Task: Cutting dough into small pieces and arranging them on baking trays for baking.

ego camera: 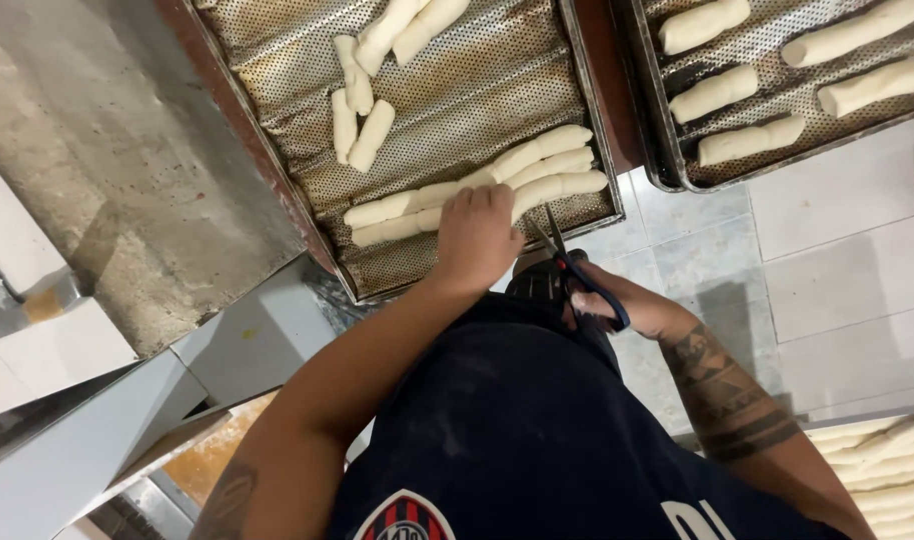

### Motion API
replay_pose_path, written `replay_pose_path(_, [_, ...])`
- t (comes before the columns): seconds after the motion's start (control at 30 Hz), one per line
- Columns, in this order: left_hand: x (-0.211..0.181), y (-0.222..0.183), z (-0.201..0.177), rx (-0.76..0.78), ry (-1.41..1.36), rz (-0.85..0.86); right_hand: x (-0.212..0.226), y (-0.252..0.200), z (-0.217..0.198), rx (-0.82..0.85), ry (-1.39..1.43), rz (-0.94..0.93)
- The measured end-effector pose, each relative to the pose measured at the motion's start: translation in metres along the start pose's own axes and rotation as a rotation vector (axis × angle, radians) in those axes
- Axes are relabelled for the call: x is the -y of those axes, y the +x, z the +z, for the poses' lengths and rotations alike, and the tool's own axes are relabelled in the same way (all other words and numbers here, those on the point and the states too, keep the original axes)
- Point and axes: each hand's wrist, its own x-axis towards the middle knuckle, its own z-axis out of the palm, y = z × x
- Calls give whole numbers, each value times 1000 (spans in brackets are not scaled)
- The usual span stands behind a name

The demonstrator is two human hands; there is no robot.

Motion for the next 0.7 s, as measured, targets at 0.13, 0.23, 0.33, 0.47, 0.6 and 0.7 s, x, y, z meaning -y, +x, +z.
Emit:
replay_pose_path(0.13, [-29,18,-79,369,-558,-526,-30,18,-19,24,146,24])
replay_pose_path(0.23, [-31,18,-71,524,-578,-688,-51,29,-31,62,155,0])
replay_pose_path(0.33, [-35,20,-73,431,-753,-642,-65,37,-41,104,106,-12])
replay_pose_path(0.47, [-42,14,-75,341,-678,-411,-19,27,-48,120,112,-15])
replay_pose_path(0.6, [-45,7,-66,326,-627,-350,-36,39,-64,147,83,-40])
replay_pose_path(0.7, [-38,9,-73,388,-639,-404,9,26,-55,137,86,-61])
